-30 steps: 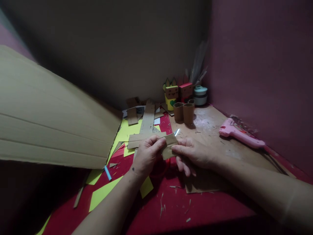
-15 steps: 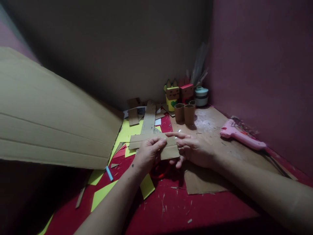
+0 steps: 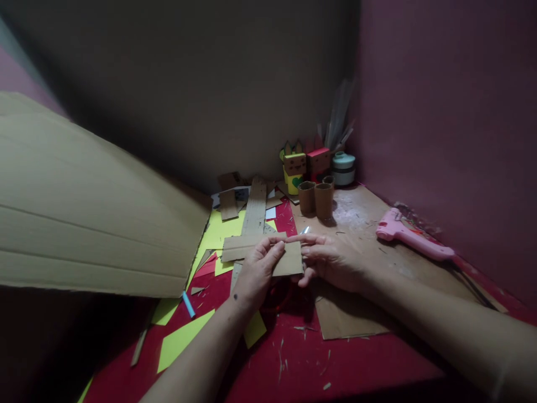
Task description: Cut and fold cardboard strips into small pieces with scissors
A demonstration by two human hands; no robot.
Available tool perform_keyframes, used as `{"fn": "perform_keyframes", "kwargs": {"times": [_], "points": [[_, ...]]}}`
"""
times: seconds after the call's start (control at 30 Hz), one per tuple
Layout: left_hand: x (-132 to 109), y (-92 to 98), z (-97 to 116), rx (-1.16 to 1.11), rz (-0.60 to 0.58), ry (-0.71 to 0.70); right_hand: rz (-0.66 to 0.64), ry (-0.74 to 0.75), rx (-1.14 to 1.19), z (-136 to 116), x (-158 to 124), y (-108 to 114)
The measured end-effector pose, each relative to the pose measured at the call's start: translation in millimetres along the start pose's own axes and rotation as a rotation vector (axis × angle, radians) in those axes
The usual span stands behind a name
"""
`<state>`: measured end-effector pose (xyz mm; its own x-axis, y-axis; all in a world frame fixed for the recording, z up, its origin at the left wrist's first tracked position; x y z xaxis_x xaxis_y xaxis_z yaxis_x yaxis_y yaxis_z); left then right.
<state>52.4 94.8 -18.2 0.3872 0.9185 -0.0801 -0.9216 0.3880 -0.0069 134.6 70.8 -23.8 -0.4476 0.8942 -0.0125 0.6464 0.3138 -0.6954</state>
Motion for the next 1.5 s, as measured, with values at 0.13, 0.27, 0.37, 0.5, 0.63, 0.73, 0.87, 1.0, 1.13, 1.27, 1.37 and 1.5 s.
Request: {"fn": "perform_keyframes", "kwargs": {"times": [0.13,0.27,0.37,0.5,0.63,0.73,0.87,1.0,1.13,1.27,1.37,1.5], "points": [[-2,3.8,4,0.056,0.070,-0.044,0.020,0.006,0.013,0,0,1],[-4,7.9,6,0.091,0.127,-0.046,0.009,0.013,0.020,0,-1,1],[-5,10.2,8,0.081,0.152,-0.053,-0.020,0.034,0.011,-1,0,0],[-3,9.9,5,-0.030,0.147,-0.053,-0.026,0.056,0.001,-1,1,1],[0,7.1,-4,-0.164,0.126,-0.008,0.008,0.047,-0.013,2,3,4],[2,2.4,-7,-0.283,0.093,0.008,0.023,0.030,-0.062,4,3,6],[0,-4.2,-7,-0.322,0.051,0.040,0.038,-0.003,-0.114,6,2,7],[-2,-5.5,-2,-0.273,0.042,0.023,0.072,-0.054,-0.152,10,0,10],[-1,-5.1,-3,-0.282,0.017,0.037,0.081,-0.038,-0.144,9,0,10],[2,-10.3,-8,-0.370,-0.076,0.079,0.068,-0.018,-0.157,8,0,9],[4,-11.3,-10,-0.466,-0.107,0.089,0.065,-0.003,-0.180,5,-1,9],[3,-14.8,-6,-0.570,-0.161,0.071,0.062,0.024,-0.164,2,-1,7]]}}
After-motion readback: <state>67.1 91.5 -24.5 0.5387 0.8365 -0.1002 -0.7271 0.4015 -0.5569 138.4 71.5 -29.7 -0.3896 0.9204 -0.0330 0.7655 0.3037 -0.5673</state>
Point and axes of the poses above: each hand's wrist, its own x-axis towards the middle knuckle, its own y-axis out of the back of the hand, z = x × y, the point moved 10 cm from there along x, towards the middle knuckle, and after that the axes turned 7 degrees about x, right-handed, at the moved point
